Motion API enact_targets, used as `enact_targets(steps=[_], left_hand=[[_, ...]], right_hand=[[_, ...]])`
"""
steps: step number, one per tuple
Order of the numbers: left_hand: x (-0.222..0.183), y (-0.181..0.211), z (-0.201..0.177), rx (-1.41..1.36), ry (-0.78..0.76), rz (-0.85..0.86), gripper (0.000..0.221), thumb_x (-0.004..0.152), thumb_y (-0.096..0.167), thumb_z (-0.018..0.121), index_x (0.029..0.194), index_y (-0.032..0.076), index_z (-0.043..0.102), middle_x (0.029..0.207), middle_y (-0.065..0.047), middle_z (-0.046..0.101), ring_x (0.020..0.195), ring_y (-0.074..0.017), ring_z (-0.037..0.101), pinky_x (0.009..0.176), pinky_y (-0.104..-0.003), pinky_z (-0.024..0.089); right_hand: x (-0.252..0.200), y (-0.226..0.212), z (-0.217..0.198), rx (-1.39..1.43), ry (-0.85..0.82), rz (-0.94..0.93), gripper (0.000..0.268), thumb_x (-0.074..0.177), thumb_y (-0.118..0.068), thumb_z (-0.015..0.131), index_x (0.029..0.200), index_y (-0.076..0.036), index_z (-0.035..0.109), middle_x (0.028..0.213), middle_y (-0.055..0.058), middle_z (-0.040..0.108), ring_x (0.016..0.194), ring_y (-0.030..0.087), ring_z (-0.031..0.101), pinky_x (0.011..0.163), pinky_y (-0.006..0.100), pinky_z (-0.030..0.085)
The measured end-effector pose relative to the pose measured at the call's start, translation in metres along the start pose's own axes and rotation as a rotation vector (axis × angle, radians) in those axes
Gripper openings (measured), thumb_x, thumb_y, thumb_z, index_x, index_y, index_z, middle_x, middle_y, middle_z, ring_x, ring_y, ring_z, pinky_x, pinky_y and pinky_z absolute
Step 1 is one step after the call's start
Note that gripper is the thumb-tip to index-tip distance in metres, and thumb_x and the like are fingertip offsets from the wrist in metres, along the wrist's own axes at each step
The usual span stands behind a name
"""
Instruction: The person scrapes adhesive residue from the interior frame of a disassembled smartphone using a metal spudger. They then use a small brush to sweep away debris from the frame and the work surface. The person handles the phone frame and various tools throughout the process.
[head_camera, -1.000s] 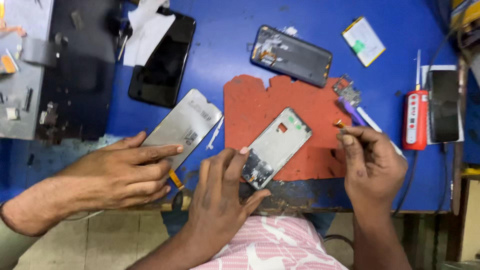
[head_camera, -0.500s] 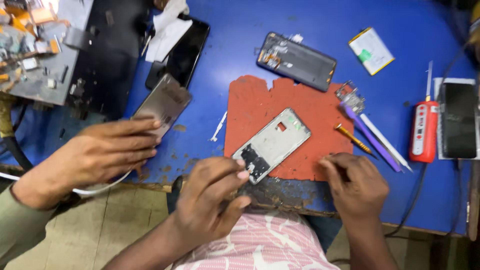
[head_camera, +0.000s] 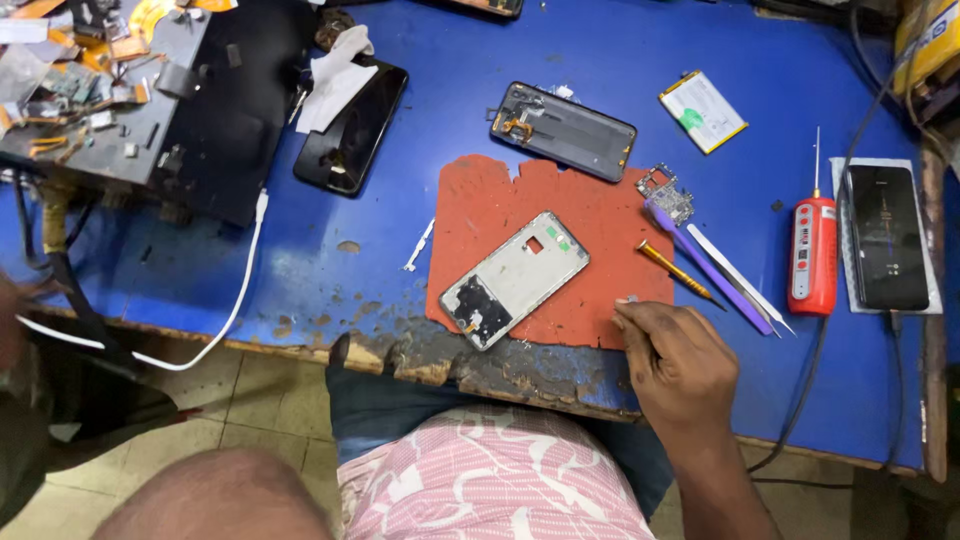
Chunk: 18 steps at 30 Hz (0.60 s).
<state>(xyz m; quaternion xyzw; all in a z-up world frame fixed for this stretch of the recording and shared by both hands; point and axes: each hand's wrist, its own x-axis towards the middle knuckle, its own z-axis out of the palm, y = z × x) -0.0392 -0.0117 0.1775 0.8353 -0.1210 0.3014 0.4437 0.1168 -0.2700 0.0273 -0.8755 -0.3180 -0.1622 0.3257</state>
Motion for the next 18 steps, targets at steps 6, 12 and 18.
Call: enact_targets(steps=[6, 12, 18], left_hand=[[-0.032, 0.009, 0.002, 0.016, 0.038, -0.060, 0.035, 0.095, 0.012, 0.072, 0.126, 0.003, 0.058, 0.120, -0.015, 0.066, 0.111, -0.0319, 0.071, 0.101, -0.046, 0.059], [-0.033, 0.002, -0.002, -0.033, 0.034, -0.053, 0.036, 0.095, 0.011, 0.072, 0.127, 0.003, 0.058, 0.120, -0.016, 0.066, 0.111, -0.0325, 0.070, 0.100, -0.046, 0.059], [-0.034, -0.003, -0.033, 0.007, -0.019, -0.059, 0.038, 0.095, 0.011, 0.073, 0.129, 0.002, 0.058, 0.121, -0.016, 0.065, 0.110, -0.0331, 0.070, 0.099, -0.047, 0.058]], right_hand=[[-0.004, -0.002, 0.001, 0.030, -0.001, -0.022, 0.013, 0.089, 0.001, 0.080, 0.099, -0.004, 0.074, 0.096, 0.010, 0.074, 0.087, 0.024, 0.072, 0.077, 0.034, 0.056], [-0.009, 0.006, 0.000, -0.008, -0.007, -0.042, 0.013, 0.089, 0.000, 0.080, 0.099, -0.004, 0.074, 0.095, 0.009, 0.074, 0.087, 0.025, 0.072, 0.078, 0.034, 0.057], [-0.015, 0.008, 0.008, -0.110, -0.017, -0.059, 0.013, 0.093, -0.004, 0.082, 0.103, -0.006, 0.074, 0.099, 0.009, 0.074, 0.085, 0.025, 0.071, 0.077, 0.034, 0.055]])
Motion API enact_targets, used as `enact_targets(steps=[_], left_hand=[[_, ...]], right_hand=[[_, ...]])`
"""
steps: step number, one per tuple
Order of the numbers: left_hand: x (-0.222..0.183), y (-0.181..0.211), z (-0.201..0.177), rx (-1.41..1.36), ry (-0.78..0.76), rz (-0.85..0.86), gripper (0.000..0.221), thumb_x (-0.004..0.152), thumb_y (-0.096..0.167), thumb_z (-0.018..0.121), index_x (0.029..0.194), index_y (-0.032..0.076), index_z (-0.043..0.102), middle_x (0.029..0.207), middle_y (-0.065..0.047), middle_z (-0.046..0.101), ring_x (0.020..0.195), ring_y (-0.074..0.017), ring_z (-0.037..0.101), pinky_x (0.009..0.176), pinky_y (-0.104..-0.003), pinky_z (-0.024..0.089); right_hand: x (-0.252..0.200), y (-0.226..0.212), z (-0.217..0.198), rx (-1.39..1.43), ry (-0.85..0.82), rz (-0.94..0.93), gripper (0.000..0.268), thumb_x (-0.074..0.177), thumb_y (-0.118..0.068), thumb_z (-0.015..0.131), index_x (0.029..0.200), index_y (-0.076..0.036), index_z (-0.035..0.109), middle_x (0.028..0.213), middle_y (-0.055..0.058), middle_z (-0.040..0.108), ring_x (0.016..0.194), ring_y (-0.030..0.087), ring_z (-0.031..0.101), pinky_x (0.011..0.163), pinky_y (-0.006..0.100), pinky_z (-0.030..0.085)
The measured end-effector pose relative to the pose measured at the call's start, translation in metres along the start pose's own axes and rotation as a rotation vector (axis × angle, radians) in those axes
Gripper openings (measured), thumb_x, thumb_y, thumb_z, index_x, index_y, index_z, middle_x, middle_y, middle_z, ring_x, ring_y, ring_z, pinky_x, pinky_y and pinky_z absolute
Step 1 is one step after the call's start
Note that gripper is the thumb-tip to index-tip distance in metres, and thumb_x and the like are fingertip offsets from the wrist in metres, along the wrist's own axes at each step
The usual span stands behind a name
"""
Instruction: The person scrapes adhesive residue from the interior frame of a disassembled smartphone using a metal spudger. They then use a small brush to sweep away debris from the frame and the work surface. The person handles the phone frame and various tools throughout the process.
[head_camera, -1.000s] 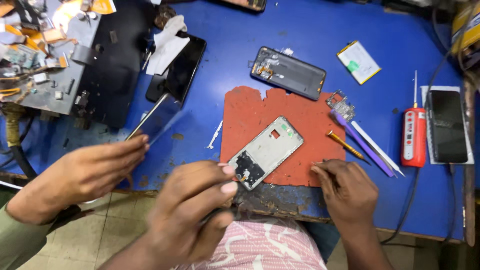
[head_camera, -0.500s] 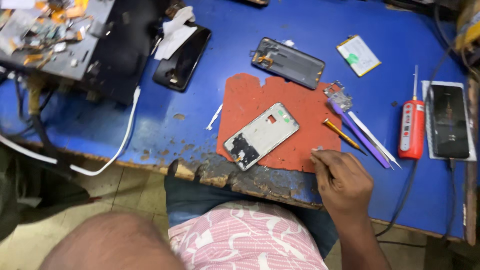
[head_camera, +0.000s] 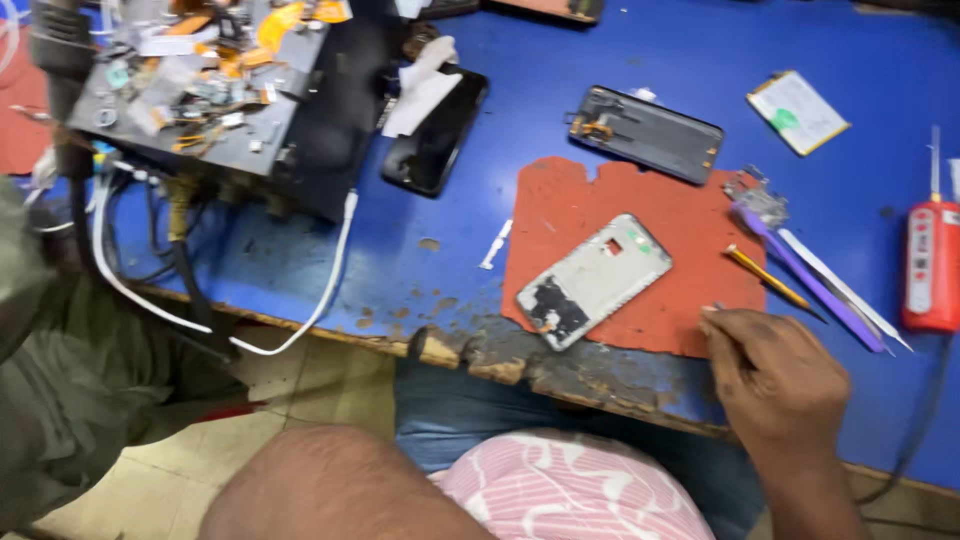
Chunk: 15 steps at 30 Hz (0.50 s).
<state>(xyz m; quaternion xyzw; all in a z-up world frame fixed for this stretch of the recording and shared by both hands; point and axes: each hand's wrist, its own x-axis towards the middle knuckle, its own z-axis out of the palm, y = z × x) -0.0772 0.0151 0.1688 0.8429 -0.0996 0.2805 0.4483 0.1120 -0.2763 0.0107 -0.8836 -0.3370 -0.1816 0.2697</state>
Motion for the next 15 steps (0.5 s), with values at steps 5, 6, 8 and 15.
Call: enact_targets(steps=[5, 6, 8, 15], left_hand=[[-0.003, -0.021, 0.007, -0.031, 0.089, 0.040, 0.039, 0.095, 0.011, 0.073, 0.130, 0.002, 0.057, 0.121, -0.016, 0.065, 0.110, -0.0335, 0.069, 0.098, -0.047, 0.058], [-0.001, -0.026, 0.009, -0.040, 0.102, 0.057, 0.040, 0.095, 0.011, 0.074, 0.130, 0.002, 0.057, 0.121, -0.016, 0.065, 0.110, -0.0336, 0.069, 0.098, -0.047, 0.058], [-0.004, -0.034, 0.022, -0.067, 0.131, 0.060, 0.040, 0.095, 0.011, 0.074, 0.130, 0.002, 0.057, 0.121, -0.016, 0.065, 0.110, -0.0338, 0.069, 0.098, -0.047, 0.058], [-0.011, -0.047, 0.018, -0.114, 0.018, 0.059, 0.042, 0.095, 0.010, 0.074, 0.132, 0.001, 0.057, 0.121, -0.017, 0.065, 0.109, -0.0344, 0.068, 0.097, -0.047, 0.058]], right_hand=[[0.006, -0.004, 0.001, 0.004, 0.046, 0.030, 0.014, 0.090, -0.005, 0.081, 0.102, -0.007, 0.074, 0.098, 0.009, 0.073, 0.080, 0.023, 0.070, 0.074, 0.032, 0.055], [0.009, -0.007, 0.005, -0.008, 0.067, 0.010, 0.014, 0.089, -0.005, 0.081, 0.101, -0.007, 0.074, 0.097, 0.009, 0.073, 0.081, 0.024, 0.070, 0.075, 0.033, 0.056], [0.010, -0.005, 0.003, -0.040, 0.076, -0.028, 0.015, 0.087, -0.004, 0.082, 0.100, -0.007, 0.074, 0.096, 0.008, 0.074, 0.083, 0.025, 0.070, 0.078, 0.036, 0.056], [0.009, -0.006, 0.003, -0.042, 0.071, -0.042, 0.021, 0.096, 0.002, 0.076, 0.115, -0.007, 0.074, 0.104, 0.010, 0.073, 0.088, 0.025, 0.071, 0.079, 0.034, 0.056]])
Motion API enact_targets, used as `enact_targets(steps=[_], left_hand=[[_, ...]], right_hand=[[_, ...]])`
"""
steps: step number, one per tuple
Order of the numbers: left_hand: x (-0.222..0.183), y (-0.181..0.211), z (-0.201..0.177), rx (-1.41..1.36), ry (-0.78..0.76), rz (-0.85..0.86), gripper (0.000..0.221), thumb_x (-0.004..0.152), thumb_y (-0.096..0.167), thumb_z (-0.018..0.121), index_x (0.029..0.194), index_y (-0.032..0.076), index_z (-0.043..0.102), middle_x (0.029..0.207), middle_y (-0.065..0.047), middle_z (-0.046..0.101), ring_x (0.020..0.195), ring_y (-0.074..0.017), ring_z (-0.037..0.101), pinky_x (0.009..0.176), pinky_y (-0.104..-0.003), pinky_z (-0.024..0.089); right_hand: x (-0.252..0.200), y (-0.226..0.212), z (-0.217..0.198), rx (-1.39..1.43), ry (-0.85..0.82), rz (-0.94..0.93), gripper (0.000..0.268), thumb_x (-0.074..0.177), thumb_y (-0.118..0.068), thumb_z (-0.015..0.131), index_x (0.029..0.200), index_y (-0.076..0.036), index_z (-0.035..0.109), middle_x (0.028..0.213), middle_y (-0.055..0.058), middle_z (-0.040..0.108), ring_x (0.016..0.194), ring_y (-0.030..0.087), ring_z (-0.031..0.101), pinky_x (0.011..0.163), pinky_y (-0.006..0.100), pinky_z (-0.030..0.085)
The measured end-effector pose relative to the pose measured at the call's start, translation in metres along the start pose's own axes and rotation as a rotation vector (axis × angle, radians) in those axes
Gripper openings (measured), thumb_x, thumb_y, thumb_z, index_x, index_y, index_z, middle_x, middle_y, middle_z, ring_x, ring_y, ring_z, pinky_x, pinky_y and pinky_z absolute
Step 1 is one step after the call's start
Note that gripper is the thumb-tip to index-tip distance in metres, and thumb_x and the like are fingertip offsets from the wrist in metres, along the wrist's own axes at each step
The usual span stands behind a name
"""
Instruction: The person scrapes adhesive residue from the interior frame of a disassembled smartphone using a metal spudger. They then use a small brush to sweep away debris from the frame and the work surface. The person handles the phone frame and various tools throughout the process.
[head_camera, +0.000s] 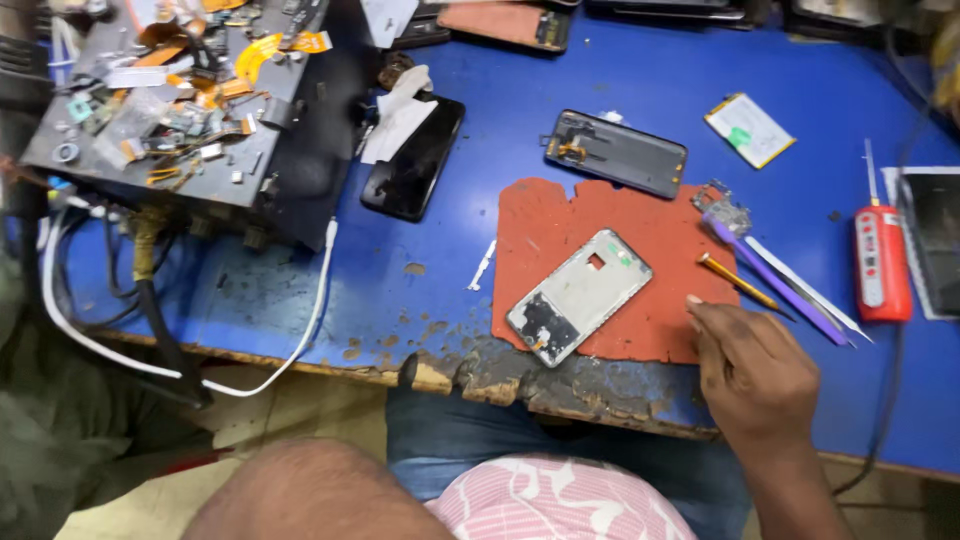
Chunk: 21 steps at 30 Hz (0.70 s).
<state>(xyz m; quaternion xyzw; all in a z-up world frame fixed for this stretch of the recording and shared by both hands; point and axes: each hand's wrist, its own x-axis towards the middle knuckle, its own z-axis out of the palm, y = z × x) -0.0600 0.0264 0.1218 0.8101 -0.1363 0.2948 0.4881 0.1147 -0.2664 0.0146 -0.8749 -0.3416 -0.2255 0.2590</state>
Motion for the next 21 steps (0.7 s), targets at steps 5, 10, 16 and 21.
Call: enact_targets(steps=[5, 10, 16, 21], left_hand=[[-0.014, -0.012, 0.023, -0.089, 0.015, -0.031, 0.044, 0.095, 0.010, 0.075, 0.133, 0.001, 0.057, 0.121, -0.017, 0.064, 0.109, -0.0349, 0.067, 0.096, -0.047, 0.058], [-0.011, -0.027, 0.031, -0.070, 0.025, -0.062, 0.045, 0.094, 0.010, 0.075, 0.134, 0.001, 0.056, 0.122, -0.017, 0.064, 0.109, -0.0353, 0.067, 0.095, -0.047, 0.057], [-0.002, -0.060, 0.066, 0.032, -0.015, -0.119, 0.047, 0.094, 0.009, 0.076, 0.136, 0.000, 0.056, 0.122, -0.017, 0.064, 0.108, -0.0359, 0.066, 0.094, -0.047, 0.057], [-0.008, -0.085, 0.096, 0.324, -0.187, -0.328, 0.078, 0.083, 0.027, 0.084, 0.144, 0.001, 0.044, 0.139, -0.025, 0.050, 0.125, -0.0435, 0.051, 0.104, -0.054, 0.045]], right_hand=[[0.001, 0.001, 0.001, -0.004, -0.016, -0.019, 0.031, 0.094, 0.010, 0.069, 0.119, -0.007, 0.074, 0.107, 0.011, 0.072, 0.092, 0.027, 0.071, 0.082, 0.035, 0.057], [-0.001, -0.001, -0.001, -0.003, -0.037, 0.042, 0.033, 0.094, 0.013, 0.068, 0.120, -0.007, 0.074, 0.106, 0.011, 0.073, 0.095, 0.025, 0.072, 0.084, 0.034, 0.058], [-0.002, 0.007, -0.002, 0.011, -0.071, 0.164, 0.029, 0.094, 0.013, 0.068, 0.115, -0.006, 0.075, 0.108, 0.011, 0.074, 0.088, 0.021, 0.073, 0.078, 0.030, 0.058], [-0.001, 0.008, 0.000, 0.175, -0.071, 0.256, 0.012, 0.099, 0.003, 0.077, 0.108, -0.002, 0.070, 0.105, 0.013, 0.074, 0.087, 0.020, 0.075, 0.073, 0.028, 0.059]])
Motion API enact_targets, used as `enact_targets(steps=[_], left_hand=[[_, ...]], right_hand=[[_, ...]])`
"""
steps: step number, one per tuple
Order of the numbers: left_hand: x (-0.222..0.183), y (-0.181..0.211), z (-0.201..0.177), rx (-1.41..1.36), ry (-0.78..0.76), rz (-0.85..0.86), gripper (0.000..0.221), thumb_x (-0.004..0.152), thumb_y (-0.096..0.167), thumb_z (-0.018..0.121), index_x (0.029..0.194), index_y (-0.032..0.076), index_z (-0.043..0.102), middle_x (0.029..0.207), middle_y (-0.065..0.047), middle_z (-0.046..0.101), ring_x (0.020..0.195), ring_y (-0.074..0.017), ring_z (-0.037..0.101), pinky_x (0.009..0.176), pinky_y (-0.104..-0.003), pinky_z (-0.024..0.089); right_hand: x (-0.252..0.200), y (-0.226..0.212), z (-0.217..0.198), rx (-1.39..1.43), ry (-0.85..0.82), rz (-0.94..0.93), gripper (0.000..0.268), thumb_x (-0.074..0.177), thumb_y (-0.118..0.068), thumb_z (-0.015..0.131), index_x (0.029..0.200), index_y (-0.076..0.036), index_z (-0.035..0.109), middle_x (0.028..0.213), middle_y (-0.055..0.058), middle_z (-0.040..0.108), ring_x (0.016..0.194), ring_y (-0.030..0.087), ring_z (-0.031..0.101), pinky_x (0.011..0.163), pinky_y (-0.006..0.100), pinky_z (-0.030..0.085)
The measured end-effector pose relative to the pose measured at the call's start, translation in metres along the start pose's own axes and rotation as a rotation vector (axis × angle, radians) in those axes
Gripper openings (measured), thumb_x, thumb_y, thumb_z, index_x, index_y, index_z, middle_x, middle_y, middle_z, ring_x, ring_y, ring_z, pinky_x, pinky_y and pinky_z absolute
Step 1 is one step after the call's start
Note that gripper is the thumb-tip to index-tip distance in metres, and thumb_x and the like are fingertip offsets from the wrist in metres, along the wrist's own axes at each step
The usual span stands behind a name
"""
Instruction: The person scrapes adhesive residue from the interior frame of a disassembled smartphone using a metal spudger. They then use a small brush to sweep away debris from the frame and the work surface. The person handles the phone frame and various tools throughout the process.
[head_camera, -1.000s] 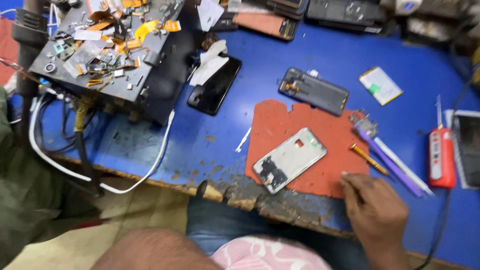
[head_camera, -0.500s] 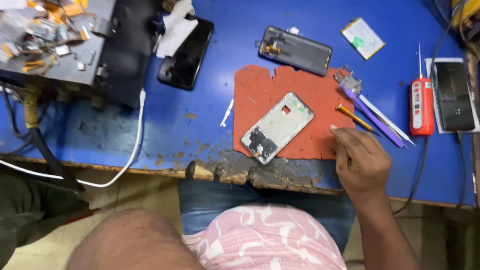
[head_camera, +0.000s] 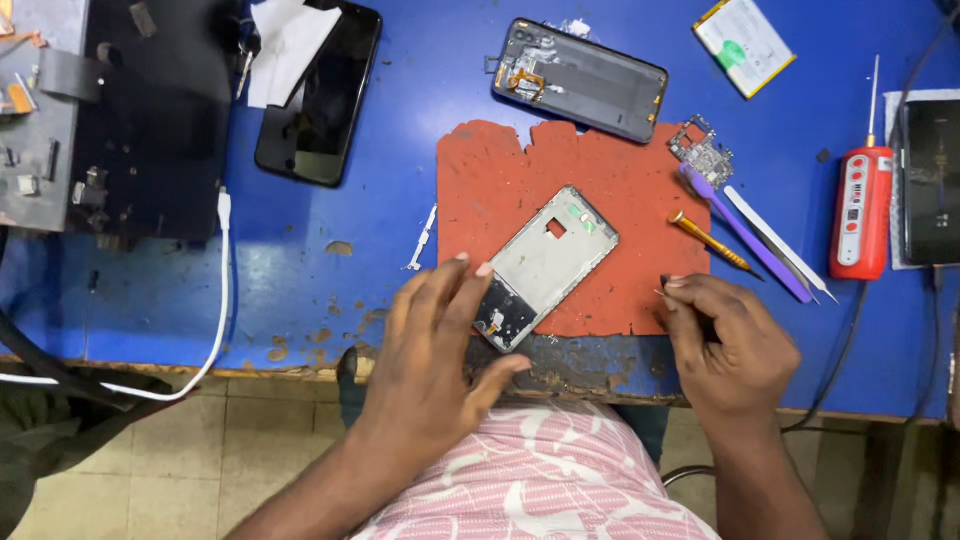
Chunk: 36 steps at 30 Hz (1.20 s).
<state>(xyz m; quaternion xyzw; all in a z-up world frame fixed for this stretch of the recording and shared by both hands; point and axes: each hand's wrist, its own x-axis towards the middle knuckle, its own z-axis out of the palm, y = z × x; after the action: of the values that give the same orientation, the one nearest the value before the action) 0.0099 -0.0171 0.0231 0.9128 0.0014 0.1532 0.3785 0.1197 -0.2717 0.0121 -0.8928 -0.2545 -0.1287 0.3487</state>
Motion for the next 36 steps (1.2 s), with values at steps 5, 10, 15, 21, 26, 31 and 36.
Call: enact_targets(steps=[5, 10, 15, 21, 26, 31, 36], left_hand=[[-0.005, -0.001, 0.012, 0.062, -0.033, -0.024, 0.087, 0.080, 0.025, 0.088, 0.148, 0.005, 0.038, 0.141, -0.022, 0.047, 0.127, -0.0420, 0.048, 0.107, -0.056, 0.040], [-0.006, -0.007, 0.005, -0.086, 0.104, 0.009, 0.091, 0.079, 0.018, 0.089, 0.150, 0.010, 0.033, 0.146, -0.022, 0.048, 0.131, -0.0359, 0.055, 0.110, -0.050, 0.050], [0.018, -0.002, -0.018, -0.281, 0.229, 0.194, 0.084, 0.088, 0.023, 0.089, 0.149, 0.015, 0.031, 0.147, -0.019, 0.050, 0.135, -0.0314, 0.058, 0.113, -0.044, 0.055], [0.061, 0.003, -0.030, -0.340, 0.097, 0.325, 0.075, 0.096, 0.047, 0.080, 0.151, 0.017, 0.039, 0.146, -0.015, 0.047, 0.132, -0.0256, 0.055, 0.111, -0.037, 0.055], [0.088, -0.010, -0.018, -0.366, -0.004, 0.328, 0.070, 0.101, 0.060, 0.068, 0.156, 0.025, 0.042, 0.146, -0.007, 0.045, 0.130, -0.0207, 0.054, 0.112, -0.031, 0.052], [0.098, -0.027, -0.003, -0.432, -0.117, 0.301, 0.066, 0.102, 0.059, 0.063, 0.154, 0.023, 0.045, 0.151, -0.011, 0.042, 0.122, -0.0210, 0.055, 0.113, -0.036, 0.050], [0.091, -0.035, -0.011, -0.498, -0.139, 0.304, 0.065, 0.101, 0.046, 0.074, 0.154, 0.023, 0.042, 0.155, -0.013, 0.040, 0.141, -0.0288, 0.049, 0.124, -0.039, 0.050]], right_hand=[[0.004, -0.002, -0.002, -0.031, -0.030, 0.004, 0.017, 0.093, -0.004, 0.085, 0.101, -0.002, 0.070, 0.092, 0.011, 0.072, 0.081, 0.021, 0.071, 0.067, 0.029, 0.055], [0.004, -0.010, -0.009, -0.011, -0.077, 0.044, 0.018, 0.099, 0.001, 0.076, 0.116, -0.003, 0.073, 0.099, 0.011, 0.073, 0.082, 0.019, 0.072, 0.071, 0.030, 0.055], [0.014, -0.013, -0.018, -0.081, -0.142, -0.066, 0.027, 0.091, 0.009, 0.072, 0.114, -0.006, 0.075, 0.099, 0.009, 0.074, 0.088, 0.022, 0.070, 0.075, 0.032, 0.054], [0.029, -0.006, -0.027, -0.054, -0.201, -0.023, 0.028, 0.089, 0.008, 0.072, 0.114, -0.006, 0.076, 0.098, 0.008, 0.076, 0.086, 0.020, 0.072, 0.076, 0.029, 0.056], [0.050, -0.006, -0.028, 0.105, -0.198, 0.140, 0.016, 0.094, 0.003, 0.075, 0.109, -0.003, 0.075, 0.094, 0.009, 0.076, 0.082, 0.014, 0.075, 0.072, 0.026, 0.058], [0.075, -0.015, -0.023, 0.085, -0.219, 0.078, 0.013, 0.096, 0.004, 0.074, 0.108, -0.001, 0.075, 0.096, 0.010, 0.076, 0.085, 0.014, 0.075, 0.075, 0.027, 0.057], [0.097, -0.028, -0.007, 0.101, -0.307, 0.032, 0.015, 0.095, 0.003, 0.074, 0.109, -0.002, 0.076, 0.098, 0.010, 0.077, 0.081, 0.016, 0.074, 0.072, 0.028, 0.057]])
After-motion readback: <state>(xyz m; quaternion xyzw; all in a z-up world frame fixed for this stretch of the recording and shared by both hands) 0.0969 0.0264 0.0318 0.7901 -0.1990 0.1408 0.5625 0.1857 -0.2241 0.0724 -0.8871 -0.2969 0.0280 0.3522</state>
